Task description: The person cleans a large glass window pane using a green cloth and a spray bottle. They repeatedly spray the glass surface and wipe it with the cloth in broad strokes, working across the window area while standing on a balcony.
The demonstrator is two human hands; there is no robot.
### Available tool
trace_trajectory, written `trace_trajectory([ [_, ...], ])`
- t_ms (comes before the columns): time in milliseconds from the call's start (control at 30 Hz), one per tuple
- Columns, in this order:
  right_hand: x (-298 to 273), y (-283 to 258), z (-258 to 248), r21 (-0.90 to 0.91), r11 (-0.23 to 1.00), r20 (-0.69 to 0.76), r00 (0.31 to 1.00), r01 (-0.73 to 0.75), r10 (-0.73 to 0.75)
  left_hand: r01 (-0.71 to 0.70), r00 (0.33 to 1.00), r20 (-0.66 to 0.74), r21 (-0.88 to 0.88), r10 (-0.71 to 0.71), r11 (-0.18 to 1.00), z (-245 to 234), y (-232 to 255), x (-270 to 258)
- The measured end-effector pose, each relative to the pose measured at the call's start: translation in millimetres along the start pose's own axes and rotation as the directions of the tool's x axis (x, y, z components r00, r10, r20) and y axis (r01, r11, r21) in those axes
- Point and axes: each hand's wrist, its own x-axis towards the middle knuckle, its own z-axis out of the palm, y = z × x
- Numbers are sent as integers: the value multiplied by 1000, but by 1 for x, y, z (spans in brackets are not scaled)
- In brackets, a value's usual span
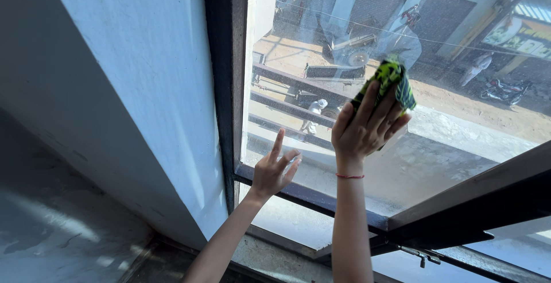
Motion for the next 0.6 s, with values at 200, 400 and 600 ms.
trace_trajectory([
  [200, -33, 11, 17, -41, 999, -38, 999, -24, 22, 29, 953, -287, -217, -92, 976, -30, 47, 74],
  [400, -47, 11, 14, -22, 1000, -17, 1000, -18, 18, -12, 902, -388, -455, -187, 890, -73, 79, 168],
  [600, -56, 13, 14, -21, 1000, -22, 1000, 7, -7, -87, 910, -410, -337, -63, 938, -80, 80, 183],
])
